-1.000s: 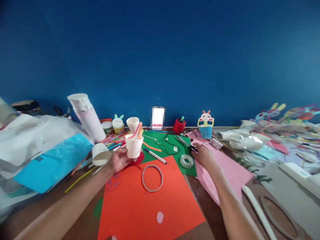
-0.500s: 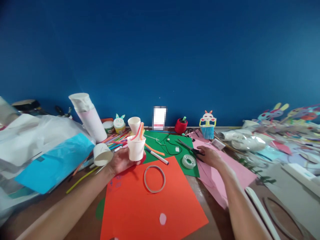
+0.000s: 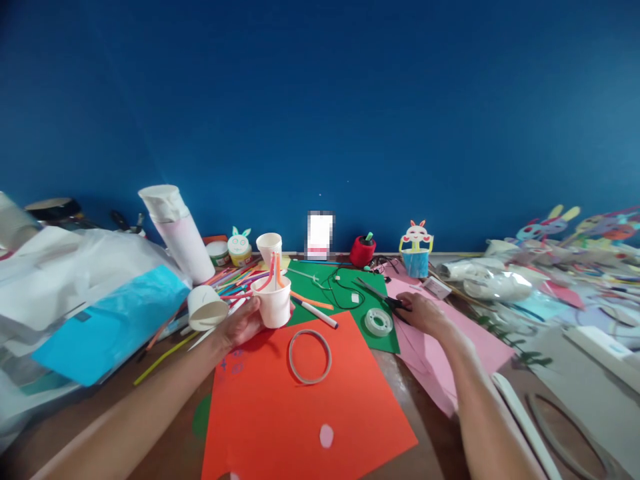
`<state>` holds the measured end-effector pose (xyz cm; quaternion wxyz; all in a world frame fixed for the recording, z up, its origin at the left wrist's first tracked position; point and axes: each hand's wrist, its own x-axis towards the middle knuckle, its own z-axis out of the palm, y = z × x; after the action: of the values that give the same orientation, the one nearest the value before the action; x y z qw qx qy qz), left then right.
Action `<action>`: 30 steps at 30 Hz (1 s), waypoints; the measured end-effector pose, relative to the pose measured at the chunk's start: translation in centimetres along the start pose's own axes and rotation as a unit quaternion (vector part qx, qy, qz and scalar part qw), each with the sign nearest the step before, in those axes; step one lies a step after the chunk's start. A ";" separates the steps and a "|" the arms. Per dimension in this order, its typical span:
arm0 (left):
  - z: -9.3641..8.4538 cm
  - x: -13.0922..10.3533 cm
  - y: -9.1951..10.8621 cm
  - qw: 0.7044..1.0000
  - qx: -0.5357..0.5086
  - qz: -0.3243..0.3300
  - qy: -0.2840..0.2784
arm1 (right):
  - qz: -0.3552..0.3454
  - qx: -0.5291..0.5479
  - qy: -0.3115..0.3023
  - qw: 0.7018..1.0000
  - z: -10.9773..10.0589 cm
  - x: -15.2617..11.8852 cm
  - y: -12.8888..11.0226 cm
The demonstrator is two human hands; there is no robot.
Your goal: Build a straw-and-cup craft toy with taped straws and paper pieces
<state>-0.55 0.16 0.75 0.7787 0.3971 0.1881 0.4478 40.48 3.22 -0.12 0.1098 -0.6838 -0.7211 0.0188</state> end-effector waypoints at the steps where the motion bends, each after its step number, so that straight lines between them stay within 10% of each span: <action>1: -0.2 0.0 -0.1 1.000 0.005 -0.004 0.002 | -0.001 0.003 -0.012 1.000 0.0 0.0 0.1; 20: -0.5 0.1 -0.8 0.998 0.054 -0.028 0.032 | -0.008 0.076 -0.047 0.996 0.6 -0.1 1.4; 30: -0.7 0.3 -1.0 0.999 0.007 0.000 0.038 | -0.051 0.120 0.067 0.989 -2.2 -0.5 -4.2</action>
<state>-0.27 0.38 -0.46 0.7680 0.3853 0.2211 0.4613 36.75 2.21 2.67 0.2399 -0.6278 -0.7385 0.0536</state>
